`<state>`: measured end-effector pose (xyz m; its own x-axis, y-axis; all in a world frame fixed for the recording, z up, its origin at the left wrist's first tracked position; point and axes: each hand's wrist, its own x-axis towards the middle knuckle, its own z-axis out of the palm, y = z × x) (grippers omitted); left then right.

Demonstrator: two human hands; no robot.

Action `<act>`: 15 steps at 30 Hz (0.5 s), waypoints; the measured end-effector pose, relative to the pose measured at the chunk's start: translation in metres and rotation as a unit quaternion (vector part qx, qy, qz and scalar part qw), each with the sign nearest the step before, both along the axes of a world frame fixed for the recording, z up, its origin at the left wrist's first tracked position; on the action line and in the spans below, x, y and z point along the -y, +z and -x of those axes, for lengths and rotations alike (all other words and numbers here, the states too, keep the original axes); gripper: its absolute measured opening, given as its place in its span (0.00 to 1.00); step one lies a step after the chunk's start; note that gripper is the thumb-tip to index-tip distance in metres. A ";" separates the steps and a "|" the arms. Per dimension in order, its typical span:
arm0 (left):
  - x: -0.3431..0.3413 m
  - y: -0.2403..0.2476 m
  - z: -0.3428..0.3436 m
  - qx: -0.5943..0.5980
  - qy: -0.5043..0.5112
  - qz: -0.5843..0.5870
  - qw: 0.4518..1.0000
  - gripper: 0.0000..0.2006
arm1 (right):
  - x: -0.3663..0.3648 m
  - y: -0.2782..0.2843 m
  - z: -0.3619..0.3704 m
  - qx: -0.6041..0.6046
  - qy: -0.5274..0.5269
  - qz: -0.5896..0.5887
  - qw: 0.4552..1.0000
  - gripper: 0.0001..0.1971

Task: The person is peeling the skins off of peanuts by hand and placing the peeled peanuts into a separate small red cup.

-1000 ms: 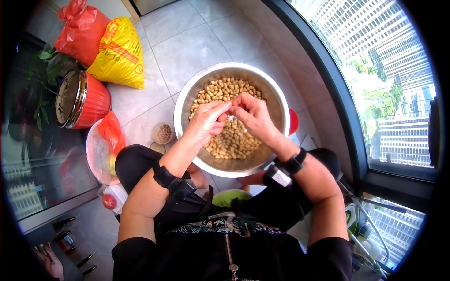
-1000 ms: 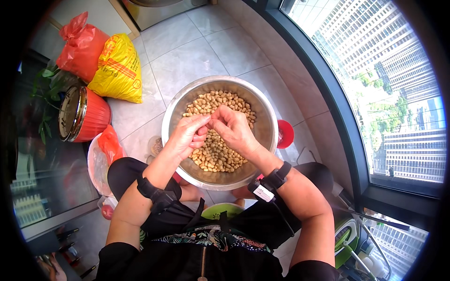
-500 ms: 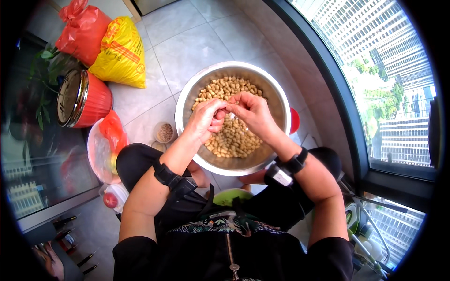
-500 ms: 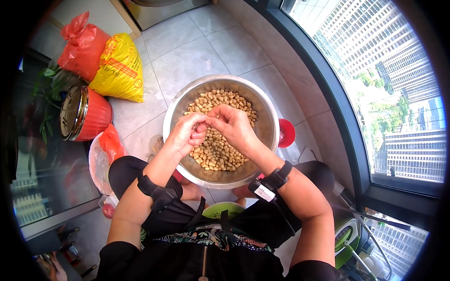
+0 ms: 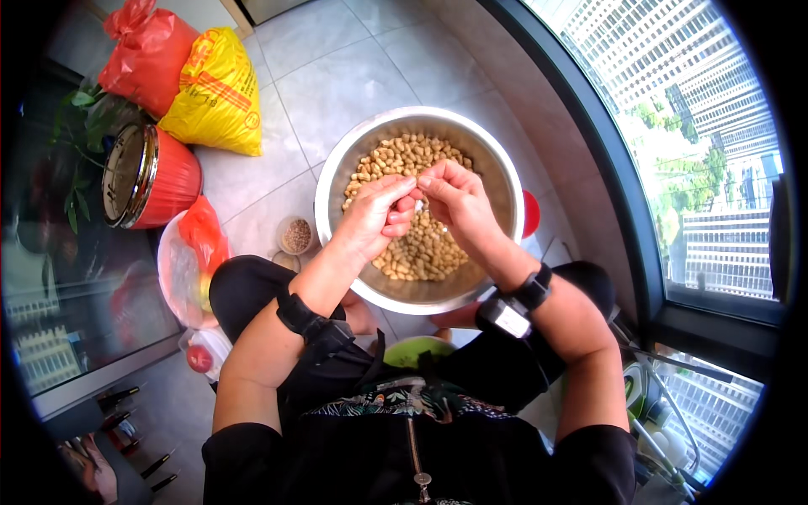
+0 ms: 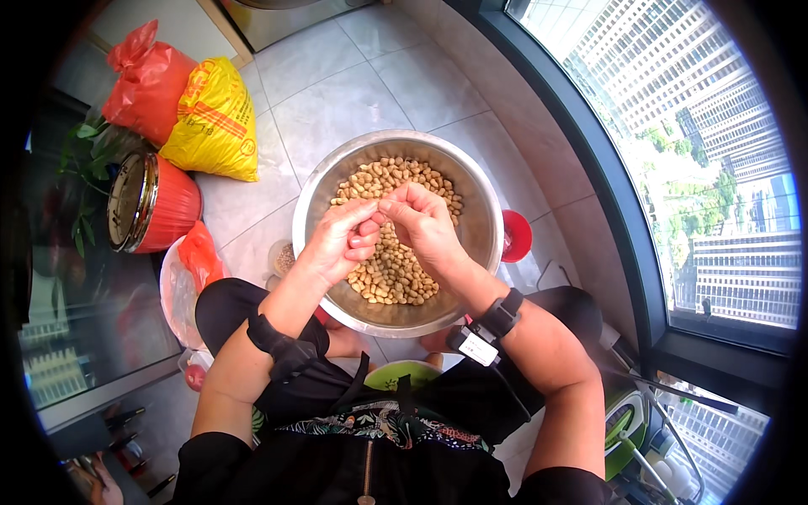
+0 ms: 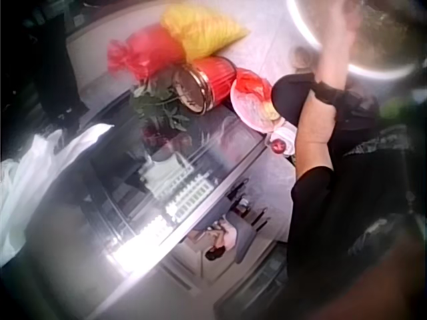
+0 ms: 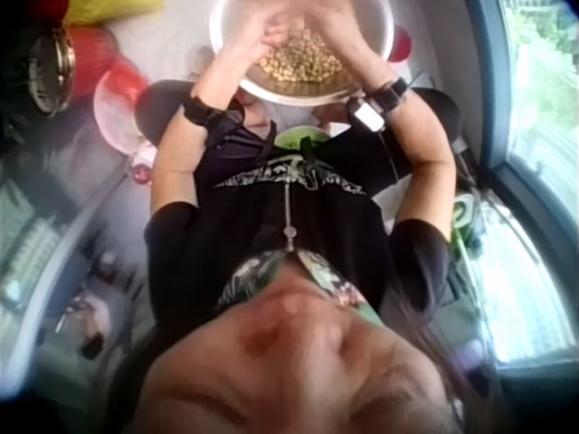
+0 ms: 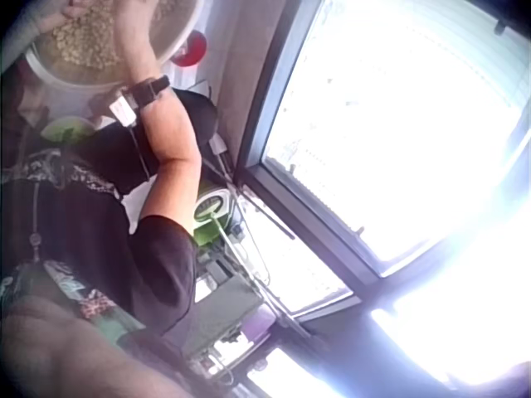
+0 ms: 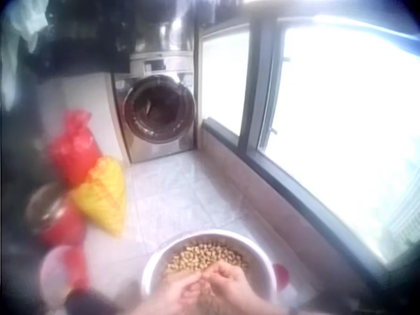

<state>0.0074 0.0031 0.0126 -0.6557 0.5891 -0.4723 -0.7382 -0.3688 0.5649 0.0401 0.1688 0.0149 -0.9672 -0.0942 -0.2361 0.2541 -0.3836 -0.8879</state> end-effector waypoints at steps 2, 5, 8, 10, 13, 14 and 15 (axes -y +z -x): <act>-0.003 -0.002 -0.002 -0.018 -0.010 -0.014 1.000 0.10 | -0.001 -0.005 0.000 0.038 -0.015 0.101 0.994 0.03; -0.003 -0.002 -0.002 -0.023 -0.015 -0.040 0.999 0.10 | 0.001 -0.002 0.002 0.081 -0.017 0.140 0.987 0.03; -0.005 -0.001 -0.002 -0.020 -0.012 -0.049 0.999 0.09 | -0.005 -0.004 0.003 0.066 0.009 0.136 0.988 0.04; -0.004 -0.003 0.000 -0.016 -0.014 -0.059 0.998 0.08 | -0.002 0.000 0.004 -0.003 -0.003 0.031 1.000 0.05; -0.002 -0.006 0.000 -0.016 -0.008 -0.064 0.998 0.07 | -0.003 0.011 0.006 -0.217 -0.015 -0.278 0.936 0.05; -0.001 -0.007 -0.001 -0.021 0.001 -0.058 0.998 0.07 | -0.004 0.014 0.007 -0.348 -0.014 -0.463 0.815 0.05; -0.002 -0.006 -0.001 -0.022 0.001 -0.059 0.998 0.07 | -0.004 0.014 0.007 -0.348 -0.013 -0.463 0.815 0.05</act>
